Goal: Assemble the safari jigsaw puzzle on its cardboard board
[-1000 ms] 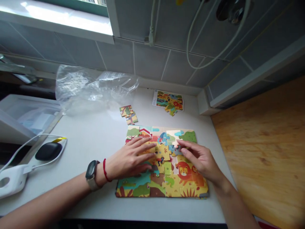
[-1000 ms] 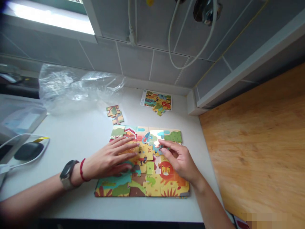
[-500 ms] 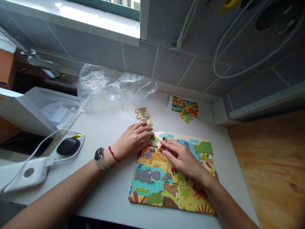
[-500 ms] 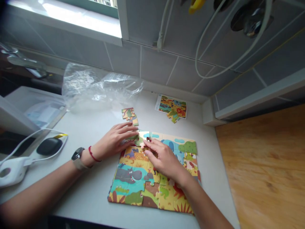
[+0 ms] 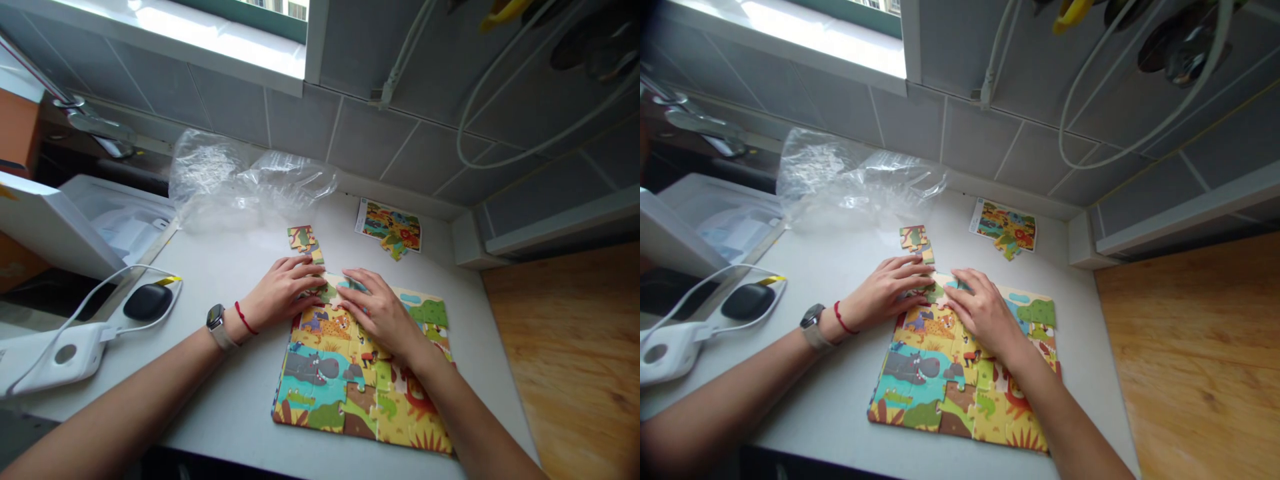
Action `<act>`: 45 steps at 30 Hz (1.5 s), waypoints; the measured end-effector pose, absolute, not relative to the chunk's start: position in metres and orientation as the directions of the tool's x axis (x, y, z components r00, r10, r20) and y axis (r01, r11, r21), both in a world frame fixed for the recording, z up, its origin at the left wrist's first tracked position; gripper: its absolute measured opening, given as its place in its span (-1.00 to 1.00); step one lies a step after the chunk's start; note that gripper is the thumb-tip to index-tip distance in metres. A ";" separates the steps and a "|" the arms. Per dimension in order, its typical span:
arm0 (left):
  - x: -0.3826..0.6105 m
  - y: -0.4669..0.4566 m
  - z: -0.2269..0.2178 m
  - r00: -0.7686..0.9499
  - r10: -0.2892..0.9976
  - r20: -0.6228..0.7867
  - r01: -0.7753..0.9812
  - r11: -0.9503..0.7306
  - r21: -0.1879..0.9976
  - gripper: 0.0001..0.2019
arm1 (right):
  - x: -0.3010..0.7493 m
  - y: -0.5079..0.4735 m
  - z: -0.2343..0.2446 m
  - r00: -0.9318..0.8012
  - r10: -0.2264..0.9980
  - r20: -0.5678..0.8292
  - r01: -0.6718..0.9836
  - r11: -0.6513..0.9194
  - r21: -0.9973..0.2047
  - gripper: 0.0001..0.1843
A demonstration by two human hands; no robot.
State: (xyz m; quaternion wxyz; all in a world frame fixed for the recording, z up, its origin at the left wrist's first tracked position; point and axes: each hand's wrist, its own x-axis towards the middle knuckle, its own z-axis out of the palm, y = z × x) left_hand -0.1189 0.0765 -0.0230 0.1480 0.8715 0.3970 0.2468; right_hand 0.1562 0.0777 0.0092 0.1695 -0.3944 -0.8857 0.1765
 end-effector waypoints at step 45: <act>-0.116 0.074 -0.032 0.590 0.723 0.360 0.632 -0.690 0.352 -0.73 | 0.168 0.082 -0.007 -0.590 0.783 0.197 0.589 0.584 -0.559 -0.56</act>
